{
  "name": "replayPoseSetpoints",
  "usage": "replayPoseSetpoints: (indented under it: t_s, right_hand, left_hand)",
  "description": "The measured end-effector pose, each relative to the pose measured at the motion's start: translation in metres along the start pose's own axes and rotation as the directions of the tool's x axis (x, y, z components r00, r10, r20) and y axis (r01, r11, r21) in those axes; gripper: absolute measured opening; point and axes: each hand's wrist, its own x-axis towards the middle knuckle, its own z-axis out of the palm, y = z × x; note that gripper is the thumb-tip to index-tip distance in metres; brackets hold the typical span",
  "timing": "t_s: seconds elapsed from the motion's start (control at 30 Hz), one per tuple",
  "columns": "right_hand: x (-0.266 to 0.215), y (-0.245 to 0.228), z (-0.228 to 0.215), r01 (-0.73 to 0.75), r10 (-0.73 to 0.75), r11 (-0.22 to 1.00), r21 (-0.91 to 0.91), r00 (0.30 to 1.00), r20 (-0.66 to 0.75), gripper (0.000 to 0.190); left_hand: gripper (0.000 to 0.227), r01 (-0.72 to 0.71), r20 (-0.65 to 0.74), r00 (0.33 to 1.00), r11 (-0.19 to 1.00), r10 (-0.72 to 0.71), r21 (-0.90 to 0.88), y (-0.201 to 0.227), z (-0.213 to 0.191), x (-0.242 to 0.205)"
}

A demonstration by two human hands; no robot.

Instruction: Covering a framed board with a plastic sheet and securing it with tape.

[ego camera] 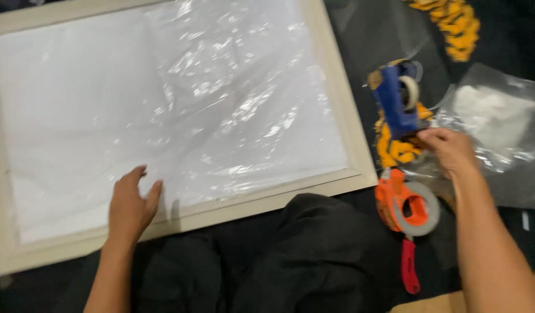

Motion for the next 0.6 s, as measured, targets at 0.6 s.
replayPoseSetpoints:
  t_s: [0.6]
  right_hand:
    - [0.013, 0.031, 0.025, 0.087, -0.793, 0.212, -0.973, 0.597, -0.119, 0.025]
  left_hand:
    - [0.124, -0.254, 0.251, 0.939, 0.966, 0.233, 0.054, -0.040, 0.044, 0.050]
